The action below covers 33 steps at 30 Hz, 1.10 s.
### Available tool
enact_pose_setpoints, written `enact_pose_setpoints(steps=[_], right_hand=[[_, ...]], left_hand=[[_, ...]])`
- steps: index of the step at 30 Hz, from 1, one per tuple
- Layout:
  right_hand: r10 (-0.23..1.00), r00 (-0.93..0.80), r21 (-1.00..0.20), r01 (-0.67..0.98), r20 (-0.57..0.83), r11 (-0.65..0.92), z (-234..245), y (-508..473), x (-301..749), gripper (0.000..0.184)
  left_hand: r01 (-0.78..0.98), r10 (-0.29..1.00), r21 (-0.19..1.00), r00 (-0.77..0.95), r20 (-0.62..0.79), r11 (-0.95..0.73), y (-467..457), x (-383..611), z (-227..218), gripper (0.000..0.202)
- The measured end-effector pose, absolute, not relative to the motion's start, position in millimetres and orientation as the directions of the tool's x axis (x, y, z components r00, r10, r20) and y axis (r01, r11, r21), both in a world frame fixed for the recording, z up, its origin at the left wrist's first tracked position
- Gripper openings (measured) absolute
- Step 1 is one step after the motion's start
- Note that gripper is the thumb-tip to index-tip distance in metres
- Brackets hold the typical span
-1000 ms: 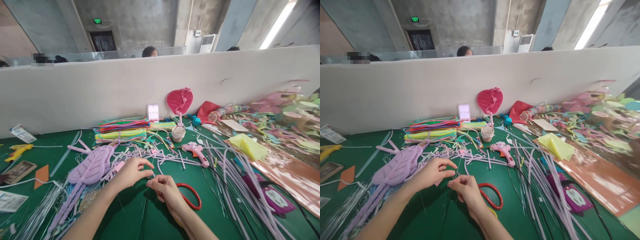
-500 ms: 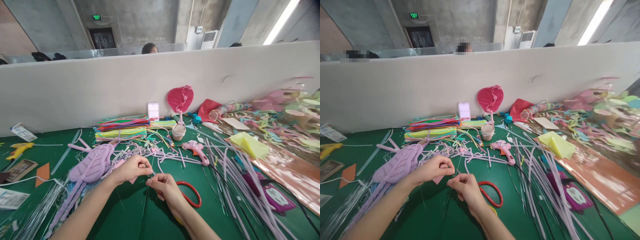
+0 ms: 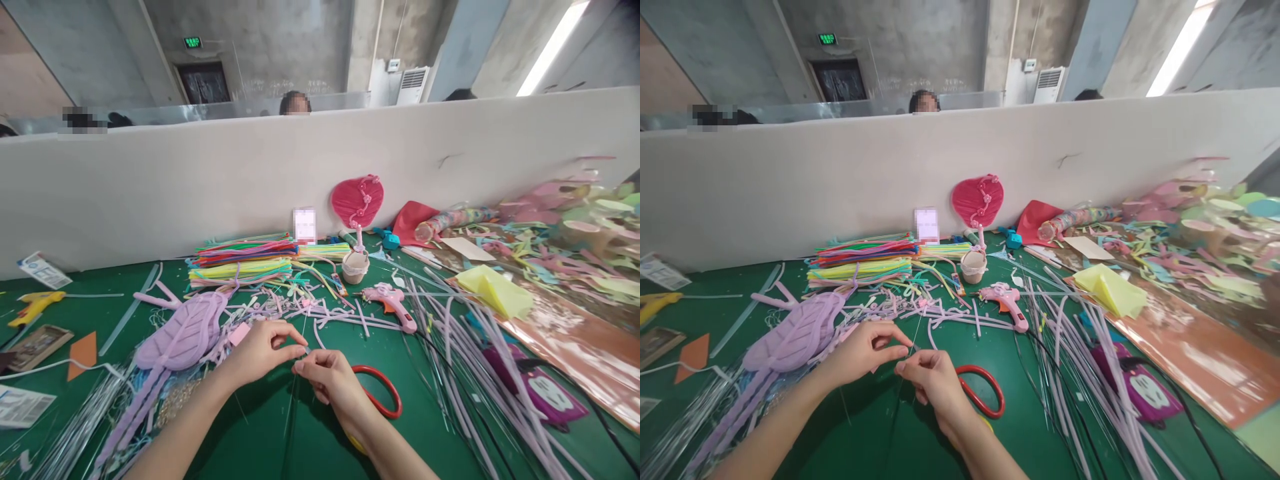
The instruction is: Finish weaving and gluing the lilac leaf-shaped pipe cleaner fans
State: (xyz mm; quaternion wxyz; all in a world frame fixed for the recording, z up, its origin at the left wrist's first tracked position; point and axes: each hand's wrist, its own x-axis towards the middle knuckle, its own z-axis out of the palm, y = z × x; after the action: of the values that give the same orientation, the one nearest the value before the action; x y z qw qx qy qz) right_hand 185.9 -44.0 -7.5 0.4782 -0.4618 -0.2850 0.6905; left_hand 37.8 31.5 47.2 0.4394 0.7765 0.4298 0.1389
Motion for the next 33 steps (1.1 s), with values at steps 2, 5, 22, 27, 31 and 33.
enact_pose_setpoints(steps=[2,5,22,27,31,33], right_hand=[[0.923,-0.118,-0.835,-0.397,-0.366,-0.381,-9,-44,185,0.029],[0.92,-0.121,-0.833,-0.392,-0.374,-0.39,-11,-43,184,0.032],[0.919,-0.099,-0.845,-0.365,-0.383,-0.391,-15,-44,181,0.031],[0.927,-0.08,-0.841,-0.399,-0.366,-0.366,-15,-42,183,0.031],[0.932,-0.077,-0.835,-0.423,-0.355,-0.353,-17,-40,183,0.032],[0.932,-0.07,-0.836,-0.423,-0.356,-0.351,-18,-40,183,0.035]], left_hand=[[0.543,0.802,0.801,0.58,-0.141,-0.252,30,38,44,0.02],[0.528,0.804,0.819,0.575,-0.149,-0.226,31,38,42,0.022],[0.456,0.783,0.881,0.499,-0.371,0.127,29,45,38,0.033],[0.37,0.798,0.899,0.455,-0.395,0.234,24,47,35,0.044],[0.167,0.759,0.899,0.488,-0.431,0.404,22,50,24,0.043],[0.105,0.746,0.885,0.499,-0.441,0.453,23,52,20,0.042]])
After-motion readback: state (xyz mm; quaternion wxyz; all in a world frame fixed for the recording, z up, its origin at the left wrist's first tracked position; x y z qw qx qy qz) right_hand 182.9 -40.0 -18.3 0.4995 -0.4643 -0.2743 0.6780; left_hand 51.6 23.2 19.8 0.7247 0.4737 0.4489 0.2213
